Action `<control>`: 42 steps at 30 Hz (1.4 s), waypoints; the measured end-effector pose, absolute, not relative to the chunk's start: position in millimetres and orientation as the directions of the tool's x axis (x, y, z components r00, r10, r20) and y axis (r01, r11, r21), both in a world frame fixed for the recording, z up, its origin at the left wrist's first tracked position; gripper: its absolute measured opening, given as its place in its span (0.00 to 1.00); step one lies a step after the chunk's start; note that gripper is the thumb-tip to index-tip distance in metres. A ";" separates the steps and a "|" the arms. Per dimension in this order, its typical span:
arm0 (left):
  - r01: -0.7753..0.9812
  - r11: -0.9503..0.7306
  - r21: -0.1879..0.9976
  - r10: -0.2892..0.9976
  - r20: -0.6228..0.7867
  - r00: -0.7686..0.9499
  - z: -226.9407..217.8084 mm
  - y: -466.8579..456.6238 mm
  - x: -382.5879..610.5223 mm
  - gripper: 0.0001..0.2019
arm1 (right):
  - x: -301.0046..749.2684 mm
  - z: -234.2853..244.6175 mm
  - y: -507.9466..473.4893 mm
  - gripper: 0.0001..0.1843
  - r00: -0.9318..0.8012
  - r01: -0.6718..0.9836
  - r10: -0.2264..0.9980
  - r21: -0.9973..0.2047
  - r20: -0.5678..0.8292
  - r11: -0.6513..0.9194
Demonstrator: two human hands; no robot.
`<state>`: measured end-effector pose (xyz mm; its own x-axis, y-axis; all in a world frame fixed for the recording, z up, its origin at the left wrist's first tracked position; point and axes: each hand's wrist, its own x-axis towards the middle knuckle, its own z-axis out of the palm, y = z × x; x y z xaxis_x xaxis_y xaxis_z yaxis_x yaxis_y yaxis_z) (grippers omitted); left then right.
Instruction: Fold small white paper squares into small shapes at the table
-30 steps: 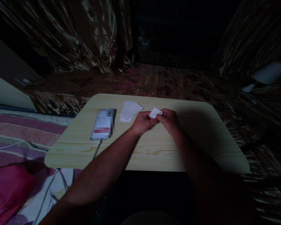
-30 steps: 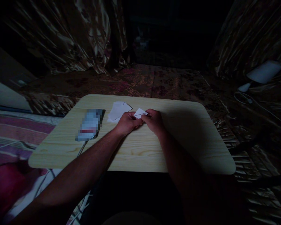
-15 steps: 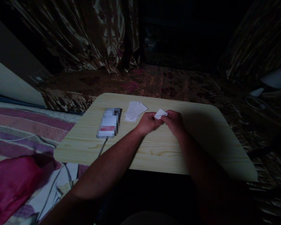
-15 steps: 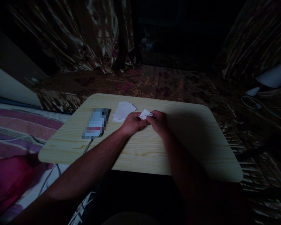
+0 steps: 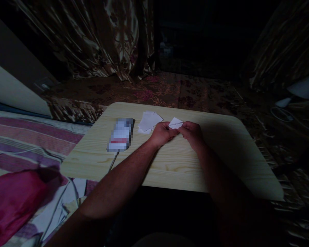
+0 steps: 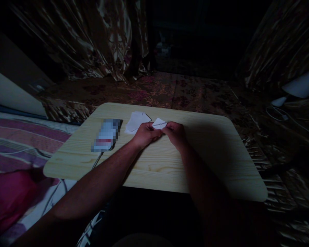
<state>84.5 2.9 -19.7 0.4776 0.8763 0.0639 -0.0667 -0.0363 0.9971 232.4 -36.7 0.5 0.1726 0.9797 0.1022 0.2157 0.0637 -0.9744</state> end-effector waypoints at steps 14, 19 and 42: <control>-0.279 0.097 0.955 0.944 0.000 0.329 -12.0 11.3 80.8 0.15 | 235.8 -3.2 -34.6 0.05 0.186 0.330 0.979 -0.944 0.082 0.016; -0.276 0.139 0.951 0.952 -0.052 0.301 -12.3 12.1 80.7 0.12 | 235.7 -6.7 -33.6 0.07 0.139 0.349 0.983 -0.935 0.117 0.062; -0.259 0.178 0.949 0.940 -0.086 0.329 -14.0 12.7 80.4 0.12 | 240.2 1.3 -35.8 0.13 0.052 0.146 0.988 -0.979 0.149 0.140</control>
<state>80.4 12.7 -14.0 0.3290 0.9404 -0.0864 -0.2586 0.1777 0.9495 240.2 -35.8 1.3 0.0518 0.9875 0.1486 0.1457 0.1397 -0.9794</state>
